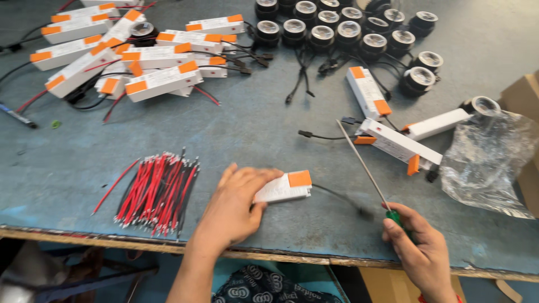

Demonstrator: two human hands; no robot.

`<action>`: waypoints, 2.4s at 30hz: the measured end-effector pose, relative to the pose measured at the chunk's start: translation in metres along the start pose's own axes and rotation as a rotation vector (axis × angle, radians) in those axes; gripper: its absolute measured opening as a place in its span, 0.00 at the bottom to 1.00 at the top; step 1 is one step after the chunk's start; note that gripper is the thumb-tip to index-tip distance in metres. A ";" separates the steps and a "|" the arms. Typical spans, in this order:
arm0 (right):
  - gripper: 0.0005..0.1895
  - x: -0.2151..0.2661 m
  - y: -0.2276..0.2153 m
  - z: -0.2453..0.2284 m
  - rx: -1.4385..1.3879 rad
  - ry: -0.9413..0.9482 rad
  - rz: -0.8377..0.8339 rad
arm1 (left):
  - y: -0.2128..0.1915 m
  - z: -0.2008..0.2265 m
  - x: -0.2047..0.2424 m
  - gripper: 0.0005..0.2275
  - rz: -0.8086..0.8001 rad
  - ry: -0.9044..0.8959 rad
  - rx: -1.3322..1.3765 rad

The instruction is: The person assembles small white rectangular electronic modules by inserting red and black wires into terminal blocks and tightening them with a green screwdriver. They handle multiple modules and wires, placing completed units aside on the table.

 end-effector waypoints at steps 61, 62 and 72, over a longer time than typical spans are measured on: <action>0.07 -0.004 0.040 -0.127 0.036 -0.473 0.151 | 0.027 0.003 0.020 0.03 0.121 -0.017 0.413; 0.07 -0.009 0.053 -0.128 0.052 -0.491 0.092 | 0.028 0.003 0.020 0.03 0.120 -0.022 0.413; 0.11 -0.035 0.101 -0.121 0.284 -0.477 -0.029 | 0.027 0.005 0.020 0.05 0.126 0.014 0.390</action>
Point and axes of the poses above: each hand's wrist, its own x-axis away from the middle knuckle, its own y-axis out of the palm, z = x × y, the point moved 5 cm from there along -x, towards the middle knuckle, and after that the axes turned 9 degrees about -y, right-handed, at the moved point
